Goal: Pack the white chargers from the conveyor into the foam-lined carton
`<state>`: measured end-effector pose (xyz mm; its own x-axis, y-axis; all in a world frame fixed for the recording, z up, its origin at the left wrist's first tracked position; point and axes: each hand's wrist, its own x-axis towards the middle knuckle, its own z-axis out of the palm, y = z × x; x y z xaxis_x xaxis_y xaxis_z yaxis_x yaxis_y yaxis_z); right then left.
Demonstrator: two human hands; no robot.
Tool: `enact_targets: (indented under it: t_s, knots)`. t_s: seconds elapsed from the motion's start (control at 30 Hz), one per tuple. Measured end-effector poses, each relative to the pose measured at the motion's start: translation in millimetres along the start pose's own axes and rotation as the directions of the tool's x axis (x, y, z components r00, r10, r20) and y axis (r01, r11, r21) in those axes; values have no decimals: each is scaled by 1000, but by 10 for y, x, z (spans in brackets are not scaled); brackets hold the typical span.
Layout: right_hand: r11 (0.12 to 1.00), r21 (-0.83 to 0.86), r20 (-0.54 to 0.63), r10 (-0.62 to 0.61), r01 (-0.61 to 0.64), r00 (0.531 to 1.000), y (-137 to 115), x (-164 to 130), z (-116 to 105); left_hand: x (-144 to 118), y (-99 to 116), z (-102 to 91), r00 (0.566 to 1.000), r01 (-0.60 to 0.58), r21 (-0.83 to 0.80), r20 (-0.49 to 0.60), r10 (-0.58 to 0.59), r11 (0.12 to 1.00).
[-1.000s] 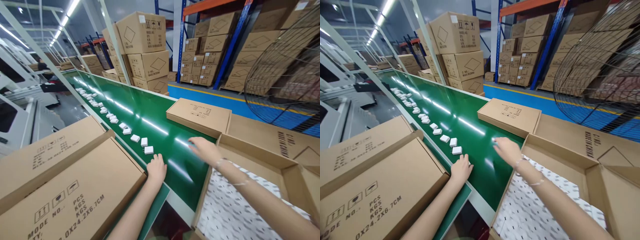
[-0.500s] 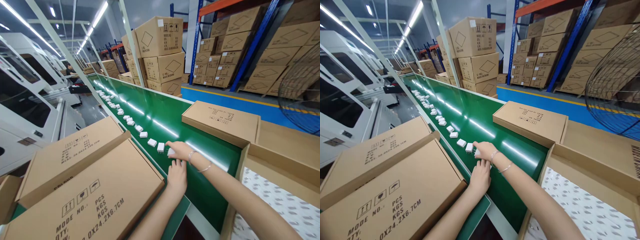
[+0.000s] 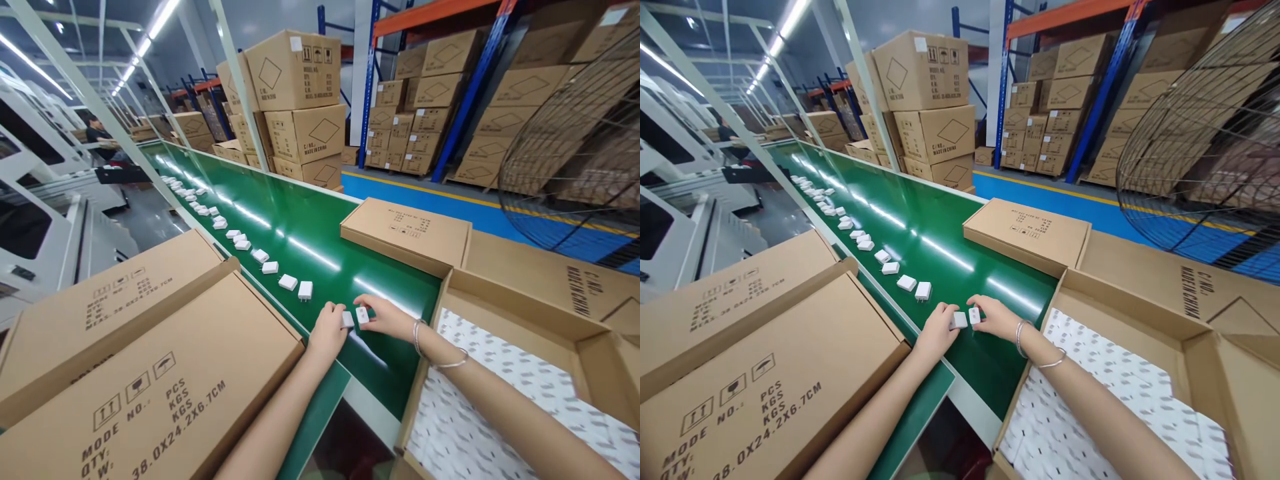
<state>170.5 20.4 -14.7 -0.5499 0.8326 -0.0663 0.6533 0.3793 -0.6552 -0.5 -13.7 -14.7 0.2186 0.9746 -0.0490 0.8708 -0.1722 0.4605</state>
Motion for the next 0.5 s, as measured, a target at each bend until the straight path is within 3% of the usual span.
enact_targets:
  t_s: [0.17, 0.3, 0.4, 0.5]
  knots:
    - [998, -65, 44, 0, 3, 999, -162, -32, 113, 8, -48, 28, 998, -10, -164, 56, 19, 986]
    - [996, -71, 41, 53, -50, 998, -283, -65, 129, 16, -75, 33, 991, 14, -85, 131, -3, 996]
    - [996, 1, 12, 84, -84, 996, -325, -126, 12, -1, -47, -12, 979, -60, -19, 194, 62, 998]
    - [983, 164, -29, 93, -87, 995, -334, -355, -216, -36, 15, -67, 983, -70, 69, 177, 57, 995]
